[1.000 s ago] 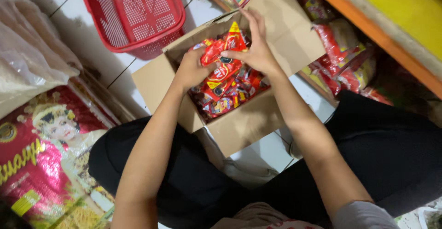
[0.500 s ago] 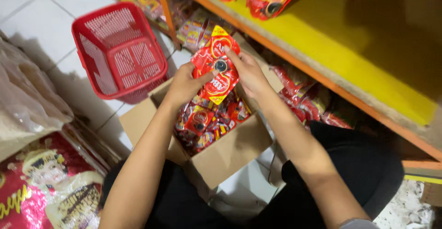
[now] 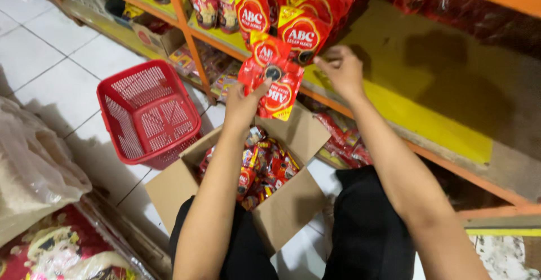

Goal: The person takes sauce packets from a grocery shelf and places them into a cardboard box on the floor.

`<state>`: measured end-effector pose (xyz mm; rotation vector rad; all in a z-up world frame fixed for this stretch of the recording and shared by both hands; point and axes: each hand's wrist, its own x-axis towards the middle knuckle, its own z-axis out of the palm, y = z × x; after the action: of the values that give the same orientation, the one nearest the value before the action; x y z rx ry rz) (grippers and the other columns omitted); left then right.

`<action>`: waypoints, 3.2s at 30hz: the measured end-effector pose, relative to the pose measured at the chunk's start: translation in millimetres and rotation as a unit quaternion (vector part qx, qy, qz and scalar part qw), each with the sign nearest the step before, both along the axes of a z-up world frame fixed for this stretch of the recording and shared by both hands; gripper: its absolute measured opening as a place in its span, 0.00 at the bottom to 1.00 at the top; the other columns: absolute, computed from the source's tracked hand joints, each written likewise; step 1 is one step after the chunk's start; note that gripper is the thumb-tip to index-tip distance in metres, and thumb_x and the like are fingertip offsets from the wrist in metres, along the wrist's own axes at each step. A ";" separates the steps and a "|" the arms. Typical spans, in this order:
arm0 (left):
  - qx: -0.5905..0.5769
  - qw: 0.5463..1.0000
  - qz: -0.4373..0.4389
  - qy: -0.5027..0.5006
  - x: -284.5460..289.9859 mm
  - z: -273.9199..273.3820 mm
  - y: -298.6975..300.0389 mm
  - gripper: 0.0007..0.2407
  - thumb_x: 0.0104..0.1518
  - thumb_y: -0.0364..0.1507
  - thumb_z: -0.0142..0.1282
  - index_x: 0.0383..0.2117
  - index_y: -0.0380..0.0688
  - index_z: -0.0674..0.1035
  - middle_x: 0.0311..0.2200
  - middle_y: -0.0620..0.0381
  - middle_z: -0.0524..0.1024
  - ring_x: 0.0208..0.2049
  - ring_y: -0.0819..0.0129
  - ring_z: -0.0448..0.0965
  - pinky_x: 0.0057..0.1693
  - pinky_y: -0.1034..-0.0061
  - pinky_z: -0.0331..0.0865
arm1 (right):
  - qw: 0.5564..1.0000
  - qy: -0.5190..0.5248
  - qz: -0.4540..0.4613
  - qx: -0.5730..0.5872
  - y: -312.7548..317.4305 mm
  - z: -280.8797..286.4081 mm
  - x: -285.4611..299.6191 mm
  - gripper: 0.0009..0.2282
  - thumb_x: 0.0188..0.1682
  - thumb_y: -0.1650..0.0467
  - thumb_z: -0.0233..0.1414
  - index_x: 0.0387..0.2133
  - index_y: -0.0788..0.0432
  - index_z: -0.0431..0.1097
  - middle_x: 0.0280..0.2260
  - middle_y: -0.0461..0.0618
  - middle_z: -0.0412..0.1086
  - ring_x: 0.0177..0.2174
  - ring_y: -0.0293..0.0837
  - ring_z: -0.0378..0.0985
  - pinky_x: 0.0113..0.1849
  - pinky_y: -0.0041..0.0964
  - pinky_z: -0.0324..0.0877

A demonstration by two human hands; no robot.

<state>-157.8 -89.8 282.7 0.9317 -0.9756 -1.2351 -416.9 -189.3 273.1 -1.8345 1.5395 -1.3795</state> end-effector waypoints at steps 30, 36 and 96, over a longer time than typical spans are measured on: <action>0.034 0.990 -0.058 -0.124 -32.6 24.2 -28.4 0.11 0.58 0.28 0.65 0.45 0.37 0.82 0.36 0.48 0.83 0.28 0.65 0.77 0.34 0.67 0.66 | 0.960 -0.247 0.083 0.107 26.2 -16.2 -11.1 0.20 0.60 0.58 0.45 0.47 0.65 0.70 0.35 0.51 0.72 0.29 0.38 0.75 0.29 0.34 0.74; -0.040 0.995 -0.091 0.032 -76.5 2.1 -16.1 0.12 0.56 0.26 0.65 0.45 0.37 0.81 0.42 0.54 0.84 0.40 0.71 0.84 0.48 0.74 0.77 | 0.922 -0.289 0.180 0.183 93.3 18.9 -48.8 0.27 0.57 0.51 0.39 0.50 0.62 0.69 0.39 0.47 0.73 0.32 0.36 0.76 0.31 0.30 0.73; -0.256 0.874 0.111 -0.398 -33.9 38.9 59.9 0.08 0.63 0.29 0.57 0.44 0.41 0.83 0.31 0.45 0.80 0.28 0.62 0.79 0.36 0.73 0.71 | 0.947 -0.068 0.246 0.195 97.2 47.1 -28.6 0.13 0.48 0.66 0.64 0.43 0.61 0.79 0.37 0.44 0.76 0.35 0.31 0.73 0.40 0.28 0.68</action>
<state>-191.7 -29.8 321.6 1.0905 -1.6827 -0.3146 -445.5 -92.1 320.3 -1.6767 1.0824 -0.8753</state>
